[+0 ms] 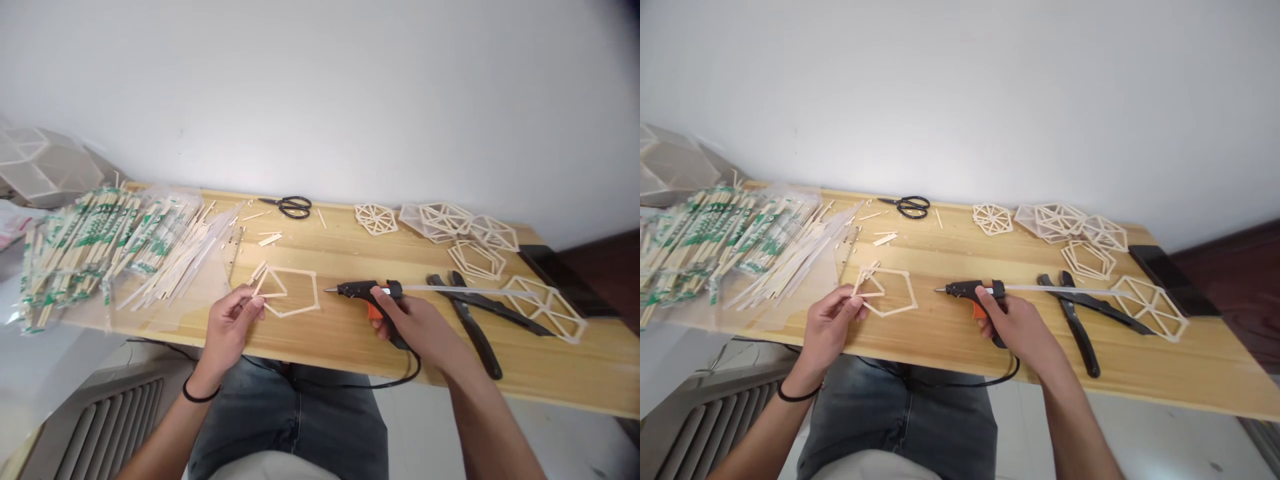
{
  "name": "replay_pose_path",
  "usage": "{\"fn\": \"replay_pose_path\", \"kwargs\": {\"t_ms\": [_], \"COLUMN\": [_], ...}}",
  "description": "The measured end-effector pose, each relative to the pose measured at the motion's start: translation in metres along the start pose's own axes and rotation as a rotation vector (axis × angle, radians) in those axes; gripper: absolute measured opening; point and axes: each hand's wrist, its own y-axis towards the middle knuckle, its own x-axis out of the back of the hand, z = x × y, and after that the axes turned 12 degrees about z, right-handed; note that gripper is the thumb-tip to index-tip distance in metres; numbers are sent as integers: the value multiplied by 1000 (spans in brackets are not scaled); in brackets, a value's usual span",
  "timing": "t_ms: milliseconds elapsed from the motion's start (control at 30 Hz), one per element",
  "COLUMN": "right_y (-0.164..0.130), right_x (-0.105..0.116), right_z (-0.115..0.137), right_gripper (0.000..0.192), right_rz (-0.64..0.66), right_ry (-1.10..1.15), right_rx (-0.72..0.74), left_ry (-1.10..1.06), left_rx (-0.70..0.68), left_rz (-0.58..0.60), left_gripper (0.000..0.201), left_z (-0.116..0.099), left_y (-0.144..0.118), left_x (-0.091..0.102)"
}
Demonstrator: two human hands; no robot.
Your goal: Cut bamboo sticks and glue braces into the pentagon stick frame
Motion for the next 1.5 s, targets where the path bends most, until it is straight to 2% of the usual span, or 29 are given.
{"fn": "replay_pose_path", "kwargs": {"t_ms": [100, 200, 233, 333, 400, 533, 667, 800, 900, 1200, 1333, 1500], "right_y": [7, 15, 20, 46, 73, 130, 164, 174, 176, 172, 166, 152], "right_x": [15, 25, 25, 11, -4, -32, -53, -66, -69, -72, -62, -45], "right_z": [-2, 10, 19, 60, 95, 155, 184, 192, 195, 198, 202, 197], "right_gripper": [66, 53, 45, 25, 22, 21, 14, 37, 40, 39, 37, 21], "right_rz": [-224, -358, -349, -201, -98, -9, 131, 220, 240, 197, 152, 66], "right_ry": [-383, -570, -579, -554, -570, -657, -774, -869, -911, -909, -837, -732], "right_rx": [26, 68, 146, 463, 587, 655, 658, 629, 603, 561, 584, 668], "left_ry": [-9, -9, -3, 17, 28, 33, 3, -4, 15, 57, 53, 39], "left_rx": [13, 16, 16, 29, 37, 49, 54, 69, 82, 59, 80, 101], "left_rz": [1, 2, 7, 28, 36, 31, 25, 26, 18, 4, 4, 3], "left_gripper": [25, 25, 26, 31, 35, 39, 42, 43, 44, 43, 43, 42], "left_z": [0, 0, -1, -3, -4, -4, -3, -2, 0, 7, 7, 7], "left_y": [0, 0, 0, 0, 1, 2, 3, 2, 2, 2, 1, 1], "left_x": [0, 1, 1, 2, 2, 2, 1, 0, 1, 4, 5, 5]}}
